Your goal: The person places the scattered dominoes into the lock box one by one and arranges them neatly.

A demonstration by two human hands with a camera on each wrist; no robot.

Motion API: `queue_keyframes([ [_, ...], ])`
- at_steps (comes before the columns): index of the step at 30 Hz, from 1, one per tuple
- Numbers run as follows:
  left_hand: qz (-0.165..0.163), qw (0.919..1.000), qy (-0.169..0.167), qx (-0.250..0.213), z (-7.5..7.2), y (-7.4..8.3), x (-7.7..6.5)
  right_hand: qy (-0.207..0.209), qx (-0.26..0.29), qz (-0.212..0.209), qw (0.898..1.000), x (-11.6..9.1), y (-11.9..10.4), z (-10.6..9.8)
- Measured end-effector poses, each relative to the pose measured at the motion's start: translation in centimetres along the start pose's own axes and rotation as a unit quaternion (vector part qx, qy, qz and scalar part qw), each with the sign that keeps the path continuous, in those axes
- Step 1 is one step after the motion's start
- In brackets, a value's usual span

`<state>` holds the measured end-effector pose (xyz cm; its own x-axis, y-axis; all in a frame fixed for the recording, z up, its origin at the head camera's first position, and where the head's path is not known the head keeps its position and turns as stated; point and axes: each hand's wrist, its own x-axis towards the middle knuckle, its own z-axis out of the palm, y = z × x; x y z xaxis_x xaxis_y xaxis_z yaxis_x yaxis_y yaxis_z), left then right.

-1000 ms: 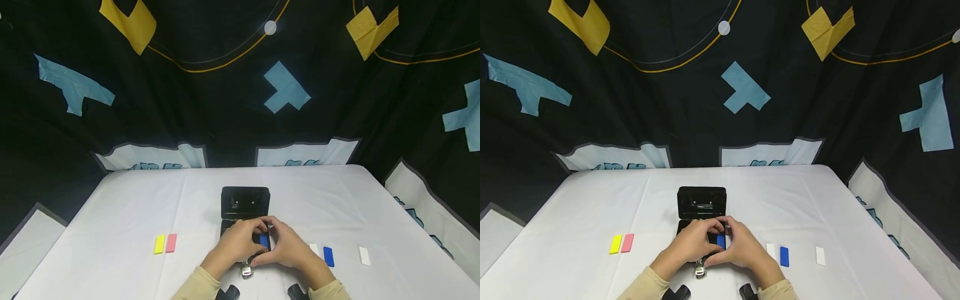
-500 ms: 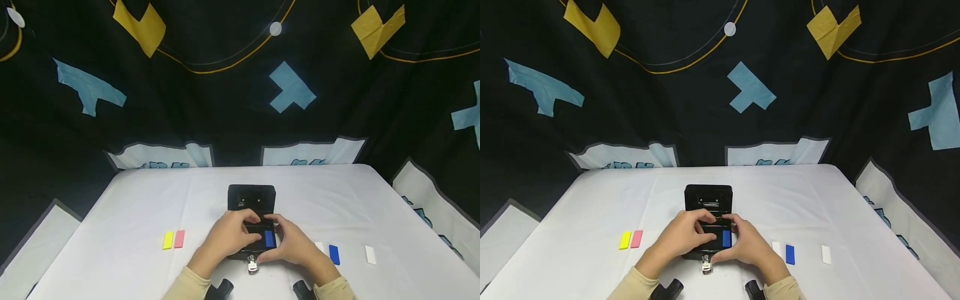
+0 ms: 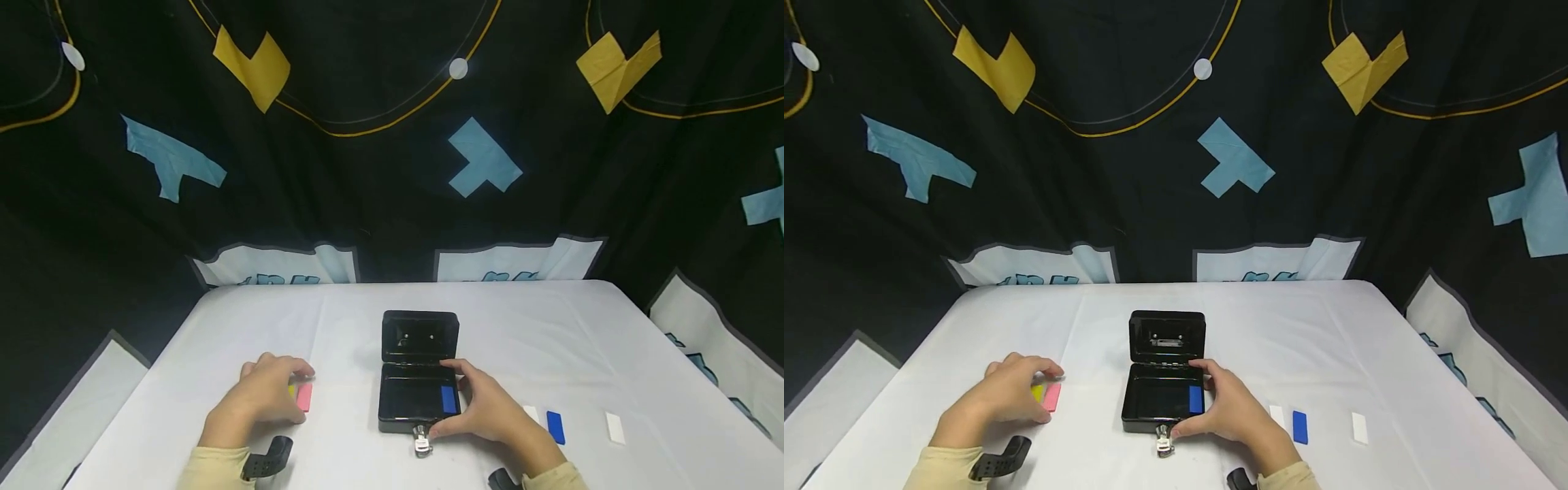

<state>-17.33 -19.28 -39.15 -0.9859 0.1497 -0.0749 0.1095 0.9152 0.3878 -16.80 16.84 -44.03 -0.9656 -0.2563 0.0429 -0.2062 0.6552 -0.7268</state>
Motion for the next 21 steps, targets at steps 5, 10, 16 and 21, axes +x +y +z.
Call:
queue_keyframes([
  [5,-0.024,0.9995,-0.020,-0.006,-0.2,-0.7,0.2,0.005,-0.004,0.003,1.000,-0.2,0.0,-0.1],
  [10,-0.017,0.9997,-0.015,-0.013,-0.3,-0.9,0.3,0.006,-0.006,0.004,1.000,-0.2,-0.2,-0.5],
  [16,-0.003,0.9991,-0.006,-0.041,0.2,-0.9,0.2,-0.002,0.005,-0.009,1.000,-0.1,-0.2,-0.3],
  [21,0.042,0.9945,-0.001,-0.096,0.7,0.2,0.7,0.000,0.003,-0.001,1.000,-0.2,-0.2,0.0],
])
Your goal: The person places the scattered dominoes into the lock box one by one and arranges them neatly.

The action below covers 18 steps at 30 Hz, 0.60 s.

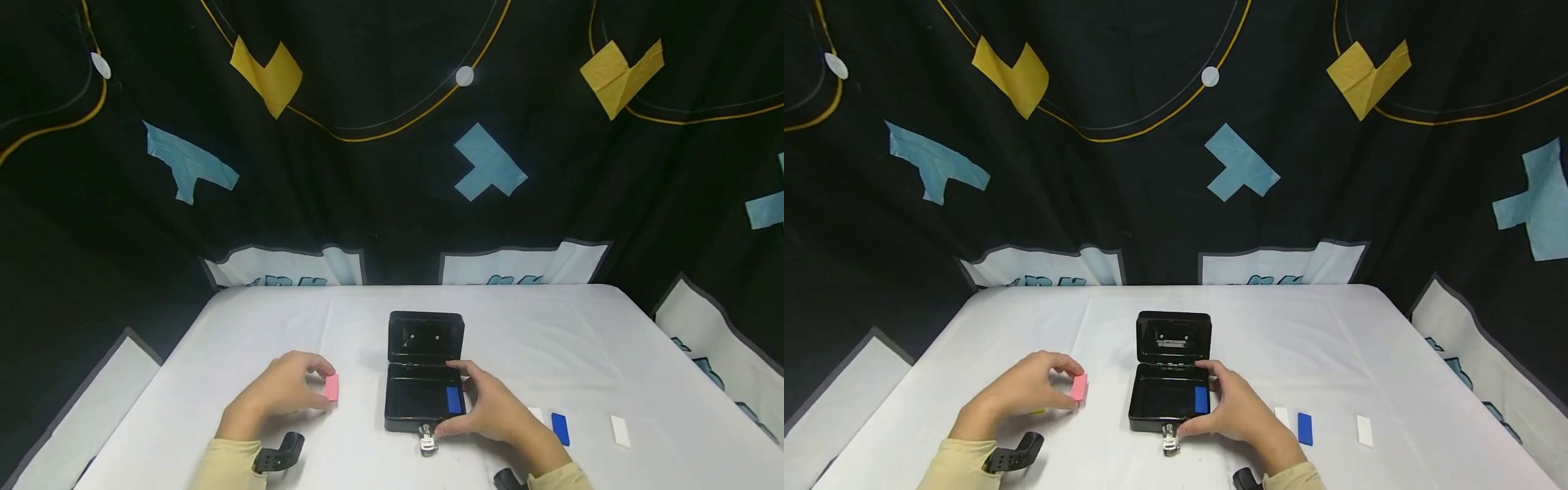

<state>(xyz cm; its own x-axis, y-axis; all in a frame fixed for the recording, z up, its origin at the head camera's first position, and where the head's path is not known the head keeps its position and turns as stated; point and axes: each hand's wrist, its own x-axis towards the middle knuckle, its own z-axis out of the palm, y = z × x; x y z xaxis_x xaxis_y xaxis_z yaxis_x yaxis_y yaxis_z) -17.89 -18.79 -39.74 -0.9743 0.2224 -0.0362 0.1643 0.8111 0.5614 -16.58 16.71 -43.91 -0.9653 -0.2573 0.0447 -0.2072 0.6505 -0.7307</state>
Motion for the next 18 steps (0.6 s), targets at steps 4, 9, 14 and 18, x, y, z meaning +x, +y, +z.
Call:
queue_keyframes([
  [4,0.054,0.9979,-0.012,-0.033,0.8,1.3,0.9,0.002,-0.003,0.002,1.000,-0.1,0.1,-0.1],
  [9,0.131,0.9907,-0.002,-0.038,1.8,2.6,1.5,0.002,-0.006,0.000,1.000,0.0,0.0,-0.2],
  [14,0.177,0.9828,0.009,-0.051,3.5,4.5,1.8,0.000,-0.004,0.009,1.000,-0.1,-0.1,-0.2],
  [18,0.188,0.9812,0.024,-0.037,5.3,6.1,1.9,-0.001,-0.003,0.009,1.000,0.0,0.0,-0.1],
])
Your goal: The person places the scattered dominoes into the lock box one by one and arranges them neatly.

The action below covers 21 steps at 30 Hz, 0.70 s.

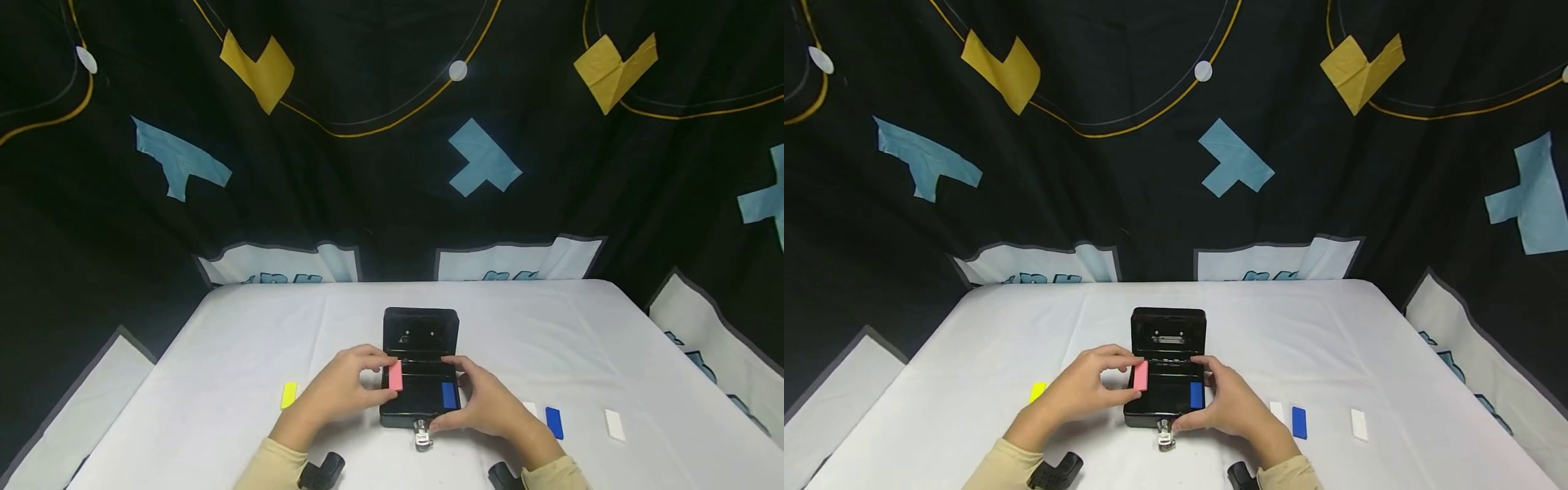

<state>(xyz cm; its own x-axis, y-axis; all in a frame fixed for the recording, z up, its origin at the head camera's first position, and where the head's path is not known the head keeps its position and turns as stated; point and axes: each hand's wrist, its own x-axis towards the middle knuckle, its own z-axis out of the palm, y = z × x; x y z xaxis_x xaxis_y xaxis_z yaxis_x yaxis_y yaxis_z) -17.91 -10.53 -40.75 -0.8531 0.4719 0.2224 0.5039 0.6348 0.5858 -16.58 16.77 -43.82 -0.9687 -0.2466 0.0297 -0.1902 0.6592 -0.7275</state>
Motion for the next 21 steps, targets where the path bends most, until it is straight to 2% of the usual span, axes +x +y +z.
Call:
queue_keyframes([
  [5,0.030,0.9994,0.013,0.011,1.9,1.1,0.3,0.000,-0.005,-0.003,1.000,0.1,-0.1,0.0],
  [9,0.050,0.9981,0.000,0.036,2.9,1.9,0.7,-0.001,-0.003,-0.002,1.000,0.0,-0.1,0.0],
  [14,0.048,0.9956,-0.032,0.074,3.9,2.7,1.4,-0.003,-0.004,0.002,1.000,0.0,-0.2,0.2],
  [21,0.036,0.9928,-0.049,0.103,5.0,3.8,2.9,-0.005,0.013,-0.019,1.000,0.0,0.2,-0.1],
])
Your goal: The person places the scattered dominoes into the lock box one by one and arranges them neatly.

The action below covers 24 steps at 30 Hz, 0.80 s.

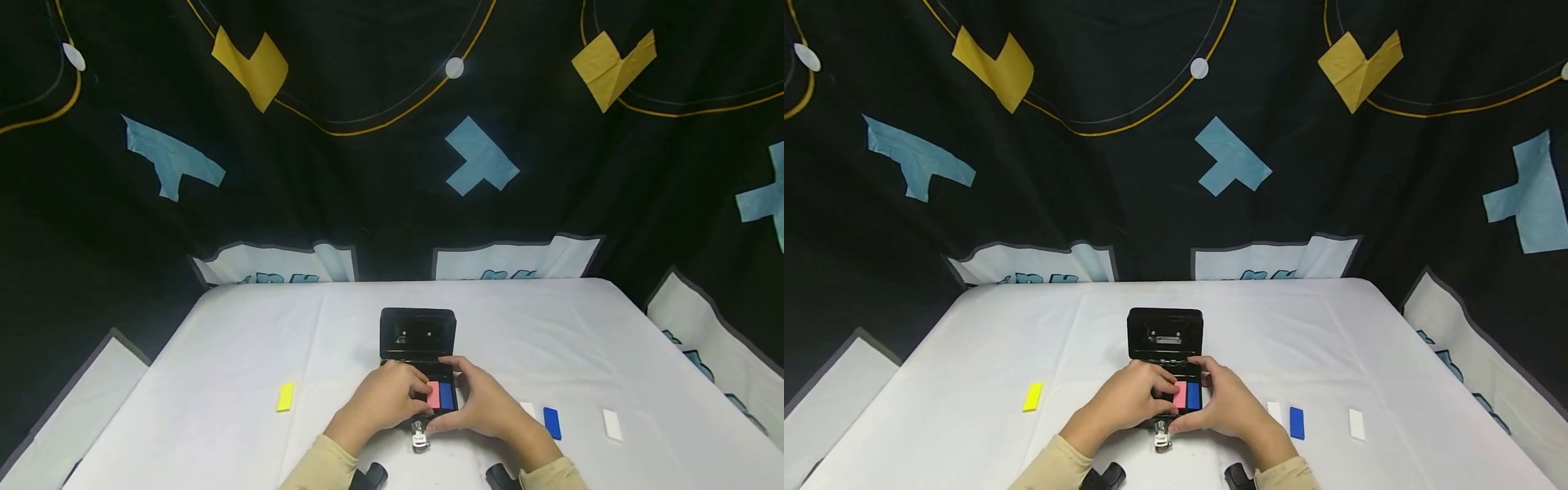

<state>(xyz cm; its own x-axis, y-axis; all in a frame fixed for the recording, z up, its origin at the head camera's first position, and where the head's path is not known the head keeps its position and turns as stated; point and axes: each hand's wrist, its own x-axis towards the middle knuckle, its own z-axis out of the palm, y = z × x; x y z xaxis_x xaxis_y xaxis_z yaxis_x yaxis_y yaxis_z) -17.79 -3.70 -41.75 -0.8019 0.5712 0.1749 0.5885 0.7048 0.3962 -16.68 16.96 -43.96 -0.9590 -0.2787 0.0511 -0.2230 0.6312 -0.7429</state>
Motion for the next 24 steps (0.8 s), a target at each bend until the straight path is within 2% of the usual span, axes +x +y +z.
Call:
queue_keyframes([
  [9,-0.009,0.9998,-0.013,0.007,0.3,0.1,0.8,-0.002,0.005,-0.012,1.000,0.1,0.3,-0.1],
  [14,-0.013,0.9999,-0.010,0.005,0.2,0.0,0.7,-0.003,-0.002,-0.022,1.000,0.2,-0.2,0.0],
  [17,-0.004,1.0000,-0.004,-0.001,0.0,0.0,0.6,-0.004,0.000,-0.017,1.000,0.2,-0.1,0.0],
  [21,0.000,0.9993,0.009,-0.037,-1.0,-0.4,0.0,-0.004,0.000,-0.002,1.000,0.1,-0.1,0.0],
  [24,-0.024,0.9974,0.012,-0.067,-2.5,-1.2,-1.1,0.000,-0.006,0.009,1.000,0.1,-0.1,0.1],
])
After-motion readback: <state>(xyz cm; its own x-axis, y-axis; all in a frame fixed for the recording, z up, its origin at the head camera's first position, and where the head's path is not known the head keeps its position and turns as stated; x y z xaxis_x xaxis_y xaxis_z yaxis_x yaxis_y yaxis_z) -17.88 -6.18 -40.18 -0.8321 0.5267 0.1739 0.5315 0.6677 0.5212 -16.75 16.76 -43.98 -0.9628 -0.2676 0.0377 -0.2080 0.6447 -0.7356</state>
